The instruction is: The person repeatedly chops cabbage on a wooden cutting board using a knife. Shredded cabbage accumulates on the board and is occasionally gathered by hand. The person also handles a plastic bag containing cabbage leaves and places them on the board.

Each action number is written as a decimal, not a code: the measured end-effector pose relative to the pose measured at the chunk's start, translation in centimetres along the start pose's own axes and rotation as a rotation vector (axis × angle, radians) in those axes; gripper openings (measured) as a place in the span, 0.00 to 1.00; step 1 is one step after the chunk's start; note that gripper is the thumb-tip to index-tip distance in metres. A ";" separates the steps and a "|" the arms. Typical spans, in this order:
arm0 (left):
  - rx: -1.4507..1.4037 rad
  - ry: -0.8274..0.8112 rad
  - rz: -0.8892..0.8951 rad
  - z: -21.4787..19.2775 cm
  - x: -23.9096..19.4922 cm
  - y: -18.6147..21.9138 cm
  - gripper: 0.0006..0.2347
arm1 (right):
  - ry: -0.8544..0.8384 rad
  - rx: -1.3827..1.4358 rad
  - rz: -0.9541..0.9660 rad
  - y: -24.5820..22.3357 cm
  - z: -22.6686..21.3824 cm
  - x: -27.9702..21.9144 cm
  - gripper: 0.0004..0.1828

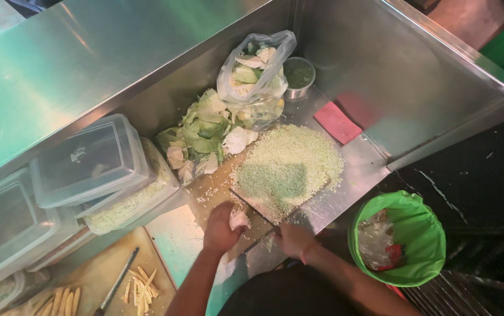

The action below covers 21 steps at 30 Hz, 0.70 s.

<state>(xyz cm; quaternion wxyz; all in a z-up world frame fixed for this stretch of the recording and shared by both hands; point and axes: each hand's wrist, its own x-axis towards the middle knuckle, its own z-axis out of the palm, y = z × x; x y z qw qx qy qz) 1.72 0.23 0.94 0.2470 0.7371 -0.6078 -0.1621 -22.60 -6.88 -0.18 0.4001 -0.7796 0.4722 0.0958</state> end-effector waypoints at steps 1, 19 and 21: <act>-0.103 0.044 0.058 -0.1 0.3 0.0 0.32 | -0.012 0.013 0.010 -0.9 -0.3 0.1 0.21; 0.128 -0.389 -0.175 1.9 1.5 -0.2 0.06 | -0.155 0.207 0.180 -3.1 5.5 0.0 0.15; 0.130 -0.405 -0.209 1.0 0.9 -0.1 0.08 | -0.084 0.051 0.027 -3.8 4.8 0.0 0.16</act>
